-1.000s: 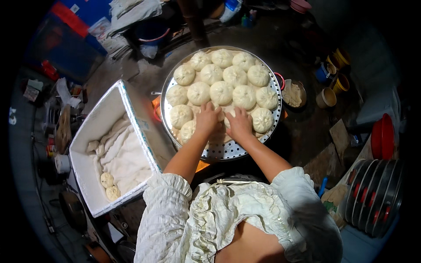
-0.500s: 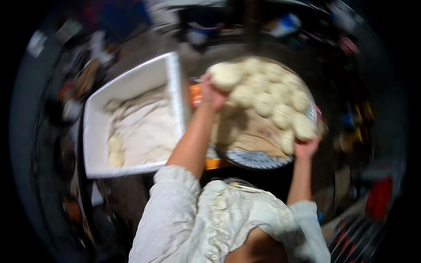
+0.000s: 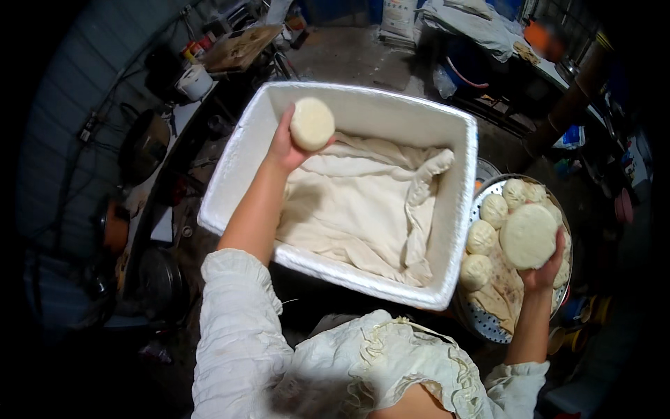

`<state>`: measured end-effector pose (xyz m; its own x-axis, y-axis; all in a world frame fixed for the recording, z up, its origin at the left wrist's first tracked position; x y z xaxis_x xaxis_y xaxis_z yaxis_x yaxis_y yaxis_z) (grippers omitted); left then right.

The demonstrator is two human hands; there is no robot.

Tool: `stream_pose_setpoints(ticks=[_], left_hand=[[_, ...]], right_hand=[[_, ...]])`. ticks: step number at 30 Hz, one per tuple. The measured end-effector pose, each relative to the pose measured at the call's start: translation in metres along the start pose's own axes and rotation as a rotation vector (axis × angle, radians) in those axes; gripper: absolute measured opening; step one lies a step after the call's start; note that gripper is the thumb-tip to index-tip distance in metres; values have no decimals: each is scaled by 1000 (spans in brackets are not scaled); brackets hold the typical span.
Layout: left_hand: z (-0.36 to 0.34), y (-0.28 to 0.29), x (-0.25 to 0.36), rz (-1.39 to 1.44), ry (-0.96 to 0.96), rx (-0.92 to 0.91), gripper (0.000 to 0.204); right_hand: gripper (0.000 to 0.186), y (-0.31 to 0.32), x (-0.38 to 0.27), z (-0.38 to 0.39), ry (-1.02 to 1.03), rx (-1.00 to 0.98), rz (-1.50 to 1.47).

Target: The person prepares a steamer tray by lining it with a cloth, then transfers numerous dough buns from a container to the tray. They use a ladle to sprinkle water over the buns and arrange them for steaming.

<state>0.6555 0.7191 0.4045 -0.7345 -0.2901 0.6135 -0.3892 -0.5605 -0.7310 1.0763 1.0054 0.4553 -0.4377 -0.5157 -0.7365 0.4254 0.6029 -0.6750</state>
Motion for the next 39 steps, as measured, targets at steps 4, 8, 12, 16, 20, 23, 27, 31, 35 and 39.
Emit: stream_pose_setpoints(ticks=[4, 8, 12, 16, 20, 23, 27, 31, 35, 39], left_hand=[[-30, 95, 22, -619, 190, 237, 44], [-40, 150, 18, -1841, -43, 144, 34], [-39, 192, -8, -2765, -140, -55, 38], [-15, 167, -8, -2844, -246, 163, 42], [8, 182, -12, -2795, -120, 404, 43], [6, 164, -9, -2615, 159, 417, 40], [2, 175, -7, -2349, 125, 375, 39], [-19, 206, -14, -2380, -153, 382, 48], [6, 153, 15, -2392, 173, 375, 56], [-15, 52, 20, -2245, -512, 302, 48]], right_hand=[[59, -36, 88, -65, -266, -76, 258], [54, -97, 209, -121, -666, -110, 426], [53, -142, 335, -166, -802, -263, 413], [51, -179, 446, -214, -810, -390, 242], [58, -236, 482, -242, -206, -330, 1048], [63, -235, 536, -245, 167, -373, 1407], [66, -236, 555, -242, 198, -540, 1519], [38, -190, 578, -279, 345, -519, 1456], [39, -252, 453, -250, -111, -1021, 1598], [33, -216, 256, -203, 383, -841, 1298]])
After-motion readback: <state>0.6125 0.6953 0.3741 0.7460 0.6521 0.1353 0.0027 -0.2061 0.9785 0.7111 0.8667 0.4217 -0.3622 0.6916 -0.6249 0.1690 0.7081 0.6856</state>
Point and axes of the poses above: each hand's wrist, its own z-axis away from the middle knuckle, its own y-axis out of the back of the hand, x = y × z, the point moved 4 cm from there along -z, towards the middle knuckle, and after that the axes turned 9 degrees about y, right-handed, at the moved point
